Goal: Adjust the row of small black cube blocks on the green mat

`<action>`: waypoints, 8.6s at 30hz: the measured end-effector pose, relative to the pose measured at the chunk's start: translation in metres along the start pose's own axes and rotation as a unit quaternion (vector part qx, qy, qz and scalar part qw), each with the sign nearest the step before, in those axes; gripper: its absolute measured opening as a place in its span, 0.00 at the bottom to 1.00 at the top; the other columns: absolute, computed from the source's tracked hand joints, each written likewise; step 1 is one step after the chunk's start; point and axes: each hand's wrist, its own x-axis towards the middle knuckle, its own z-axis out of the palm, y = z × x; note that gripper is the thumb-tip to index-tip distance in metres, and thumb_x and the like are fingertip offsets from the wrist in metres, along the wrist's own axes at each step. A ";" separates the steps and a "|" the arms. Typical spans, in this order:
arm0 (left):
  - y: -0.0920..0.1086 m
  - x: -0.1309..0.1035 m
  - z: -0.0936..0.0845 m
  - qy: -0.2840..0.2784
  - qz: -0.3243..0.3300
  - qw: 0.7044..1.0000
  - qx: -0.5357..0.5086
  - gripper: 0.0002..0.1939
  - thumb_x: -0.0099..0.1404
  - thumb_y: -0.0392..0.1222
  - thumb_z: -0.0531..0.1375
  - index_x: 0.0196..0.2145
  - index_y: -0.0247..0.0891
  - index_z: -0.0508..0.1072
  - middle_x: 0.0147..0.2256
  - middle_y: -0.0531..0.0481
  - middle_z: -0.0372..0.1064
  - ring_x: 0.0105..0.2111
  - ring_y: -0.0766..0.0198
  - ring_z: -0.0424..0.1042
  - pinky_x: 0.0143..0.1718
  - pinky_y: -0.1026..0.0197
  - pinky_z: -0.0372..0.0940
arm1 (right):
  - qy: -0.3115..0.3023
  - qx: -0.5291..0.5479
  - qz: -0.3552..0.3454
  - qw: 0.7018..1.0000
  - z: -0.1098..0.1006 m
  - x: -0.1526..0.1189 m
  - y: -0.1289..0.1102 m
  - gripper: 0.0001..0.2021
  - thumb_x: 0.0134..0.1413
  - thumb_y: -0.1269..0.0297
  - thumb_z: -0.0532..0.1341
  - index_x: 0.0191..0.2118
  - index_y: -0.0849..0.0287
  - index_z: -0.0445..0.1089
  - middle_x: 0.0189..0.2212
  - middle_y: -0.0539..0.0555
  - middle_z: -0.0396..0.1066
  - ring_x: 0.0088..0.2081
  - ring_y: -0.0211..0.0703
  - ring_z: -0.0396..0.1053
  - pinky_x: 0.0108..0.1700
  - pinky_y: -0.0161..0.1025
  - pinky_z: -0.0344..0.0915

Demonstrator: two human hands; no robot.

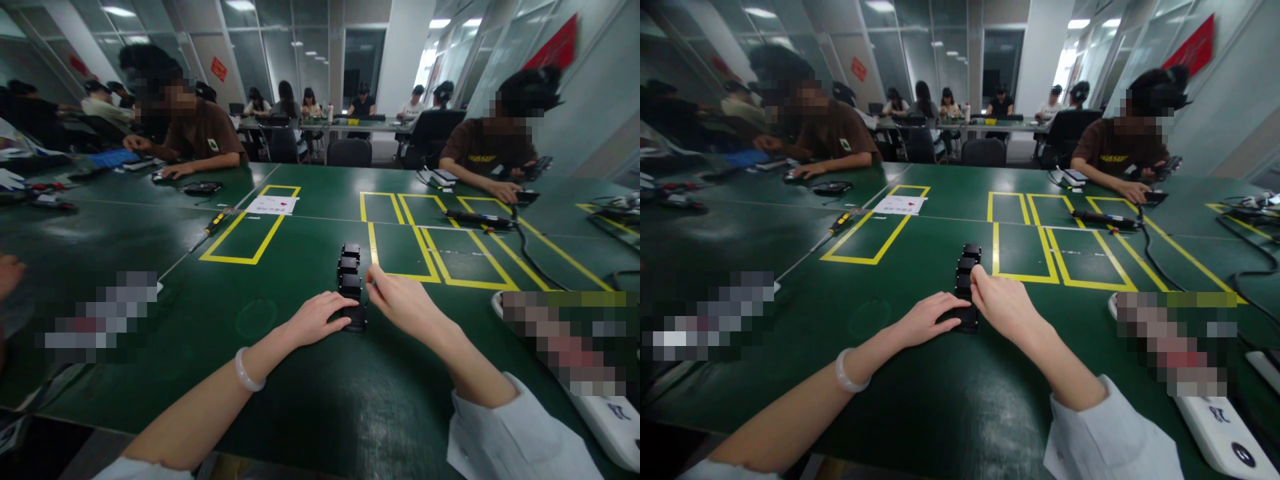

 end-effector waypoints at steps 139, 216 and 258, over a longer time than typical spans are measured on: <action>-0.002 0.000 0.002 0.006 -0.046 0.998 -0.043 0.18 0.68 0.49 0.55 0.53 0.43 0.65 0.47 0.48 0.67 0.47 0.57 0.66 0.48 0.56 0.62 | -0.008 -0.057 0.022 0.998 0.001 -0.002 -0.006 0.11 0.66 0.61 0.43 0.43 0.58 0.59 0.28 0.53 0.73 0.27 0.42 0.70 0.24 0.35 0.43; -0.004 0.001 0.005 0.010 -0.038 0.998 -0.043 0.17 0.68 0.48 0.55 0.52 0.43 0.65 0.46 0.48 0.67 0.46 0.57 0.66 0.47 0.57 0.62 | 0.015 -0.042 0.013 0.999 0.001 -0.004 -0.005 0.08 0.64 0.64 0.46 0.43 0.57 0.59 0.32 0.52 0.74 0.29 0.42 0.71 0.25 0.35 0.44; -0.004 0.000 0.005 0.010 -0.042 0.998 -0.046 0.17 0.68 0.48 0.55 0.52 0.42 0.65 0.47 0.47 0.67 0.47 0.57 0.66 0.48 0.56 0.62 | 0.005 -0.047 0.005 0.999 -0.004 -0.005 -0.008 0.09 0.64 0.62 0.47 0.42 0.58 0.60 0.31 0.53 0.74 0.28 0.41 0.69 0.25 0.35 0.45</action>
